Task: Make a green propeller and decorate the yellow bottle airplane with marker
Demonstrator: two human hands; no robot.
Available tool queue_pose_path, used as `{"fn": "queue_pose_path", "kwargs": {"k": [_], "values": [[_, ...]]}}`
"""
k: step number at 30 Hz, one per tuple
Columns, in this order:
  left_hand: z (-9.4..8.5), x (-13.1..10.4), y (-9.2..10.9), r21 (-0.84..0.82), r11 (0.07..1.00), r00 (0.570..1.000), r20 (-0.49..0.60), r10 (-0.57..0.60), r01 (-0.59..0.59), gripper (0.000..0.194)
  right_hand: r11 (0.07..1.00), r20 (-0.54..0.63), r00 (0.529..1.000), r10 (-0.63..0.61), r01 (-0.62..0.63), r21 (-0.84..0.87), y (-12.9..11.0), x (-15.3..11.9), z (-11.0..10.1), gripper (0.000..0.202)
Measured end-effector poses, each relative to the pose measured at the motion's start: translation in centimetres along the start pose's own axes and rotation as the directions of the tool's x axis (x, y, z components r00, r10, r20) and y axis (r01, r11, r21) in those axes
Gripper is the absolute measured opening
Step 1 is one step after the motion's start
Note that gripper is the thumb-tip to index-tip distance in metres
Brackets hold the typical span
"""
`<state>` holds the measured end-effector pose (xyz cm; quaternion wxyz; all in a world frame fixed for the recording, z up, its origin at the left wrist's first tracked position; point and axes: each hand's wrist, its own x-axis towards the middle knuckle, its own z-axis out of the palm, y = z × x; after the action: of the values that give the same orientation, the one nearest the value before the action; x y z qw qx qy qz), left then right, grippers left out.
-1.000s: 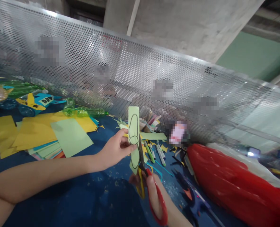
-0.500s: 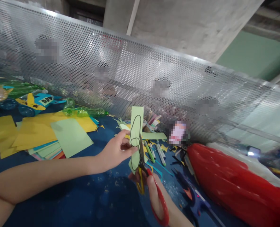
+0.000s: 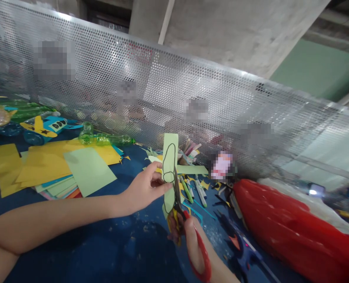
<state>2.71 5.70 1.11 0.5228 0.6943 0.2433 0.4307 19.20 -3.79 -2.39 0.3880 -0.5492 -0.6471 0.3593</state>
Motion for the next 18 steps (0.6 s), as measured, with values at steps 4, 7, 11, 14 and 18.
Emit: {"fn": "queue_pose_path", "kwargs": {"k": [4, 7, 11, 14, 18], "values": [[-0.18, 0.02, 0.06, -0.032, 0.999, 1.000, 0.016, 0.020, -0.020, 0.031, 0.999, 0.007, 1.000, -0.003, 0.004, -0.045, -0.49, -0.06, -0.36, 0.062], [-0.35, 0.06, 0.24, -0.020, 0.999, 0.999, 0.025, 0.032, -0.032, 0.033, 0.997, -0.017, 1.000, -0.016, 0.014, -0.080, -0.68, -0.08, -0.52, 0.063], [-0.55, 0.27, 0.41, -0.029, 0.999, 0.999, 0.038, 0.034, -0.033, 0.038, 0.995, -0.009, 1.000, 0.007, -0.007, -0.095, -0.42, 0.02, -0.69, 0.064], [-0.61, 0.47, 0.32, -0.041, 0.999, 0.998, 0.050, 0.029, -0.026, 0.040, 0.996, -0.010, 1.000, 0.005, -0.006, -0.091, -0.24, 0.09, -0.76, 0.065], [-0.61, 0.63, 0.16, -0.049, 0.998, 0.998, 0.051, 0.031, -0.028, 0.041, 0.997, -0.006, 1.000, 0.023, -0.023, -0.069, -0.37, 0.04, -0.76, 0.065]]}}
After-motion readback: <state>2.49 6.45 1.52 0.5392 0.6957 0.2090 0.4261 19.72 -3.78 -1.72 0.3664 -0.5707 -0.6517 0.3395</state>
